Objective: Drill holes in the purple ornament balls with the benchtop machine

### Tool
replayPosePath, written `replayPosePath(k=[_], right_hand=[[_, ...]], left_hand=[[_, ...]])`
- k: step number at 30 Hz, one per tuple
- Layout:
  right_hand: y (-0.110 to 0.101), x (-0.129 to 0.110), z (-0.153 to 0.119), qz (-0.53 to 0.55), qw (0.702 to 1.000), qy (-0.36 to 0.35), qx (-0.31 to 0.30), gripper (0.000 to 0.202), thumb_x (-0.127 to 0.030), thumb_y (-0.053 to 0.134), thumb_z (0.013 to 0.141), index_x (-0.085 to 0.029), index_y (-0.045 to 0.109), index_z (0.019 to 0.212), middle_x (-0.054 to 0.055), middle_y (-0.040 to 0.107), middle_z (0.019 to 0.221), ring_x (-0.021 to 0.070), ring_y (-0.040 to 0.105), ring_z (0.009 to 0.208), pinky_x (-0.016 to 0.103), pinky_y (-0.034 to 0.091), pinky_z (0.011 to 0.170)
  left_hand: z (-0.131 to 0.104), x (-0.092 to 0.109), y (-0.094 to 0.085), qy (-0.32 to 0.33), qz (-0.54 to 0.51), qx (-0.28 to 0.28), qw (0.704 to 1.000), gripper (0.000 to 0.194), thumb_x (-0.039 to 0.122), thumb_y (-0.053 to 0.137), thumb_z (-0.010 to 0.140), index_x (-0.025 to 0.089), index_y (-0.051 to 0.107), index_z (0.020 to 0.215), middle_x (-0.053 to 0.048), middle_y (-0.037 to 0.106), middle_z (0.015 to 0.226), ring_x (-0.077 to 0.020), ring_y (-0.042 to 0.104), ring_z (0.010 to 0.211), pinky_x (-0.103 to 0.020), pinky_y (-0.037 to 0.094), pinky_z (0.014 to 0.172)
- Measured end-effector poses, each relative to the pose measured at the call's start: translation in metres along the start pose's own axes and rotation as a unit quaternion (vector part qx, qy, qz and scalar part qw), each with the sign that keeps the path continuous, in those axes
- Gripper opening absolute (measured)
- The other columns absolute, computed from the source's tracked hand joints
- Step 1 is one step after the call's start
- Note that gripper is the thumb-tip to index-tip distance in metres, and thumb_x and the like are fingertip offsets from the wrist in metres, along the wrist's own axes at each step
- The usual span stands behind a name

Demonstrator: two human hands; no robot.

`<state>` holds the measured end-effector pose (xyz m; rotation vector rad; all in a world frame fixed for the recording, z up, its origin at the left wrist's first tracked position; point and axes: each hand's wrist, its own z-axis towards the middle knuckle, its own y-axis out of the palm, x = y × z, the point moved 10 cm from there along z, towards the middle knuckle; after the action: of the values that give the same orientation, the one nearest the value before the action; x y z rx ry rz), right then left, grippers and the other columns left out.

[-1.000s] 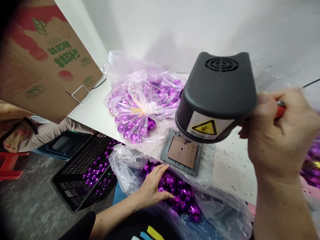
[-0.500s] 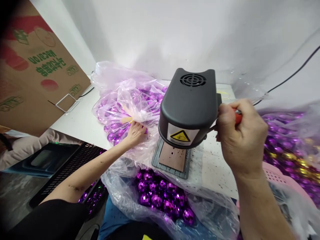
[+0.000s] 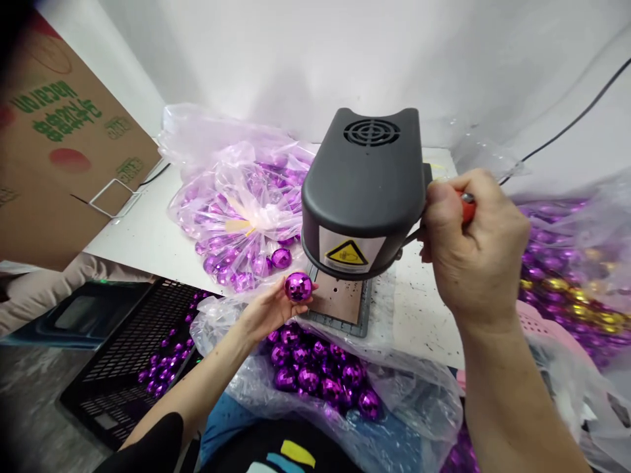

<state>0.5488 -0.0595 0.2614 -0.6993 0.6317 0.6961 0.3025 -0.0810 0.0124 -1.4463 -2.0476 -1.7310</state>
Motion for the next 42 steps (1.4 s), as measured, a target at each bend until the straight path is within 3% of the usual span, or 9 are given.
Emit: replayPosePath(k=[4,7,11,15,21,25,31,34,42], right_hand=[[0.002,0.0,0.0,0.008,1.0,0.011,-0.017,0.044,-0.06,0.053,0.092,-0.019,0.051,0.077,-0.007,0.045,0.048,0.0069,0.046,0.038,0.019,0.033,0.035],[0.002,0.001,0.0,0.019,0.999,0.017,-0.02,0.044,-0.061,0.054,0.091,-0.019,0.05,0.077,-0.007,0.043,0.047,0.0071,0.046,0.037,0.019,0.032,0.034],[0.002,0.002,0.0,0.031,0.999,0.022,-0.015,0.043,-0.06,0.055,0.09,-0.02,0.049,0.076,-0.008,0.044,0.047,0.0082,0.046,0.037,0.02,0.033,0.032],[0.003,0.002,0.0,0.044,0.999,0.028,-0.015,0.042,-0.059,0.057,0.089,-0.02,0.048,0.075,-0.008,0.043,0.047,0.0077,0.045,0.036,0.02,0.031,0.032],[0.003,0.004,0.0,0.045,0.998,0.034,-0.011,0.042,-0.058,0.058,0.089,-0.019,0.05,0.077,-0.007,0.043,0.048,0.0072,0.044,0.036,0.019,0.031,0.032],[0.005,0.002,0.0,0.048,0.998,0.033,-0.022,0.043,-0.06,0.057,0.089,-0.019,0.05,0.077,-0.007,0.043,0.048,0.0074,0.045,0.037,0.02,0.032,0.033],[0.004,0.001,0.0,0.049,0.998,0.029,-0.025,0.042,-0.058,0.056,0.091,-0.019,0.051,0.078,-0.007,0.044,0.049,0.0068,0.046,0.038,0.019,0.033,0.034],[0.005,0.001,0.001,0.05,0.998,0.024,-0.027,0.042,-0.059,0.055,0.092,-0.019,0.052,0.078,-0.008,0.044,0.049,0.0068,0.046,0.038,0.019,0.032,0.034],[0.006,0.002,0.0,0.063,0.997,0.025,-0.027,0.041,-0.059,0.055,0.092,-0.019,0.052,0.08,-0.008,0.043,0.052,0.0052,0.045,0.039,0.018,0.034,0.034]], left_hand=[[0.013,-0.018,-0.005,-0.046,-0.015,0.004,0.999,0.036,0.043,0.056,0.099,0.01,0.065,0.112,-0.014,0.076,0.1,-0.0202,0.076,0.081,-0.03,0.061,0.074],[0.015,-0.018,-0.005,-0.043,-0.001,-0.003,0.999,0.032,0.041,0.062,0.095,0.012,0.064,0.11,-0.01,0.075,0.094,-0.0223,0.076,0.08,-0.033,0.062,0.074],[0.015,-0.005,-0.004,0.006,0.058,-0.009,0.998,0.041,0.035,0.075,0.084,0.017,0.062,0.118,-0.006,0.072,0.095,-0.0197,0.074,0.081,-0.032,0.061,0.075],[0.023,0.01,-0.005,0.085,0.177,0.022,0.98,0.046,0.043,0.075,0.084,0.021,0.062,0.122,-0.007,0.067,0.109,-0.02,0.067,0.097,-0.035,0.059,0.084],[0.037,0.015,0.009,0.219,0.415,0.051,0.882,0.057,0.036,0.076,0.081,0.021,0.055,0.132,-0.009,0.063,0.128,-0.0249,0.062,0.115,-0.043,0.048,0.105],[0.039,0.014,0.029,0.278,0.544,0.036,0.791,0.051,0.028,0.074,0.083,0.022,0.055,0.131,-0.009,0.063,0.129,-0.0267,0.059,0.122,-0.045,0.045,0.109],[0.034,0.005,0.053,0.35,0.643,0.013,0.681,0.054,0.022,0.074,0.085,0.019,0.05,0.133,-0.013,0.063,0.127,-0.0286,0.06,0.119,-0.047,0.048,0.104],[0.03,-0.002,0.06,0.378,0.662,0.0,0.647,0.052,0.019,0.068,0.088,0.019,0.047,0.136,-0.015,0.061,0.131,-0.03,0.057,0.123,-0.049,0.045,0.106],[0.028,-0.004,0.055,0.372,0.624,0.019,0.687,0.05,0.023,0.065,0.09,0.021,0.047,0.136,-0.013,0.06,0.133,-0.0286,0.055,0.125,-0.047,0.044,0.106]])
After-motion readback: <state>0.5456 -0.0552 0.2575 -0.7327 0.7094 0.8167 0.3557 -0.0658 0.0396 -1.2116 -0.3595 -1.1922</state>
